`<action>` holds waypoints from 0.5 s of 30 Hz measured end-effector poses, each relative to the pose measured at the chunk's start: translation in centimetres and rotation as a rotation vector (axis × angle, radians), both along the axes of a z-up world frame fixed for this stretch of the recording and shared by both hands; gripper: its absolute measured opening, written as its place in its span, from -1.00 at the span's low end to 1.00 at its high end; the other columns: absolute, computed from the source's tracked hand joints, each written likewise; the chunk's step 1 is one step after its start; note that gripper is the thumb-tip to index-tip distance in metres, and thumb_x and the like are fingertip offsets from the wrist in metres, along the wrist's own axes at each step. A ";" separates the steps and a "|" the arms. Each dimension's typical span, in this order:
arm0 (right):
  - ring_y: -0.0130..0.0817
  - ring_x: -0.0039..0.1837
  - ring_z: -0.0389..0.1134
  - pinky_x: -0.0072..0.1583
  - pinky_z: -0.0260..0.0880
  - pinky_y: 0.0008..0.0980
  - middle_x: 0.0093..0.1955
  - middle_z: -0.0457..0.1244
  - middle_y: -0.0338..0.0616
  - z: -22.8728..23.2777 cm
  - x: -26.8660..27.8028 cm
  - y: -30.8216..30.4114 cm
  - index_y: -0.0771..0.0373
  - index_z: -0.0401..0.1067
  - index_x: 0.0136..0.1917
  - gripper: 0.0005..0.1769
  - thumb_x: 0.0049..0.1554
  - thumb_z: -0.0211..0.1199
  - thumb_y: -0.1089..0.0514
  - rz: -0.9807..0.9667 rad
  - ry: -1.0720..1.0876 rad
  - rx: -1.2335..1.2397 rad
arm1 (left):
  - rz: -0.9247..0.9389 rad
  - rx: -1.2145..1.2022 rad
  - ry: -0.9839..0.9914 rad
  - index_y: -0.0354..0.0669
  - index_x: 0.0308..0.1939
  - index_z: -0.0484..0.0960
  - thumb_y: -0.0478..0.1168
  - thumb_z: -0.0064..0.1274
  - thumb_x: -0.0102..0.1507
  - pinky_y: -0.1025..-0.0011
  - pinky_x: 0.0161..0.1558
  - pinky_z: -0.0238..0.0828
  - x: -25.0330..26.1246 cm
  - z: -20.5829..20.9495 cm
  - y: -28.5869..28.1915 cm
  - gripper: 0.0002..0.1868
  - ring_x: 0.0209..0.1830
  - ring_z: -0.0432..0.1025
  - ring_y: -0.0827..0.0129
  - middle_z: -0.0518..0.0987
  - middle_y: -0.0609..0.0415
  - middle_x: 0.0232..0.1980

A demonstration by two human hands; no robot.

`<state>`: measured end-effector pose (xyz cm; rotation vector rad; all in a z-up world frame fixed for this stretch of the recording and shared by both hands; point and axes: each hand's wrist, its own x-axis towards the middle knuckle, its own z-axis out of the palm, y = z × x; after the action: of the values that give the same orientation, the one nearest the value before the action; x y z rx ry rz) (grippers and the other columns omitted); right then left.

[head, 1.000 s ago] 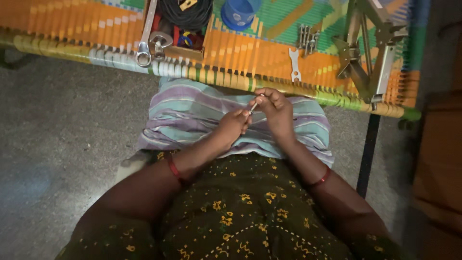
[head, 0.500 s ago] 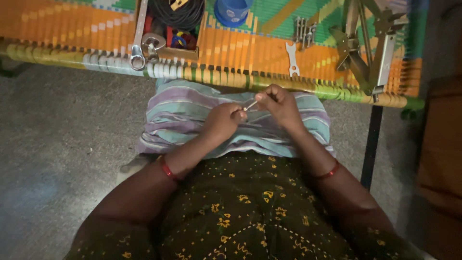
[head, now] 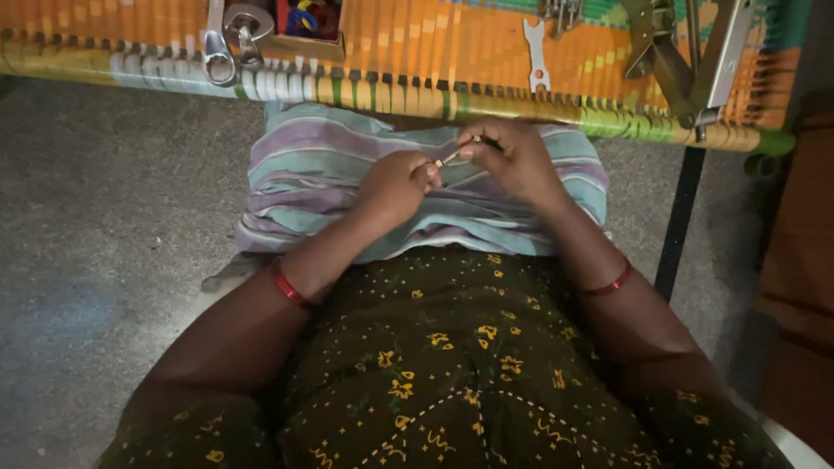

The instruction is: The person sits on a woven cot and repeatedly assembles small metal components by hand, inserting pins or screws into cylindrical parts. They handle the parts one at a time, occasionally placing them into a blue plastic cup on the cot.

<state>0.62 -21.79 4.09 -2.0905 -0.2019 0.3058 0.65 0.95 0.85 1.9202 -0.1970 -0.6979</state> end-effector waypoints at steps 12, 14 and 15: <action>-0.39 -0.13 0.40 -0.07 0.38 -0.41 -0.11 0.37 -0.05 -0.1 -1.0 2.1 0.32 0.50 0.00 -0.91 0.21 0.30 0.28 -0.089 -0.235 -0.015 | 0.060 0.041 -0.057 -0.23 -0.31 0.66 -0.13 -0.09 0.37 0.18 -0.27 0.34 -0.1 -2.1 -0.3 -0.69 -0.40 0.47 0.15 0.58 -0.07 -0.41; -0.38 -0.16 0.37 -0.09 0.35 -0.39 -0.15 0.36 -0.06 -0.5 -1.0 1.7 0.31 0.51 0.01 -0.89 0.23 0.32 0.24 -0.077 -0.196 -0.077 | 0.072 -0.075 -0.005 -0.21 -0.29 0.66 -0.13 -0.10 0.36 0.27 -0.28 0.39 0.0 -2.2 -0.1 -0.70 -0.40 0.48 0.27 0.61 -0.02 -0.39; -0.38 -0.17 0.36 -0.10 0.34 -0.38 -0.17 0.36 -0.07 -0.7 -0.9 1.4 0.31 0.51 0.02 -0.88 0.24 0.33 0.22 -0.072 -0.179 -0.108 | 0.076 -0.133 0.018 -0.20 -0.28 0.67 -0.14 -0.10 0.36 0.31 -0.28 0.41 0.3 -2.2 0.0 -0.71 -0.40 0.49 0.33 0.63 0.00 -0.38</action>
<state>-0.25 -20.38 3.41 -2.2271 -0.2197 0.0874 0.91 0.99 -1.33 1.7845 -0.1541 -0.6353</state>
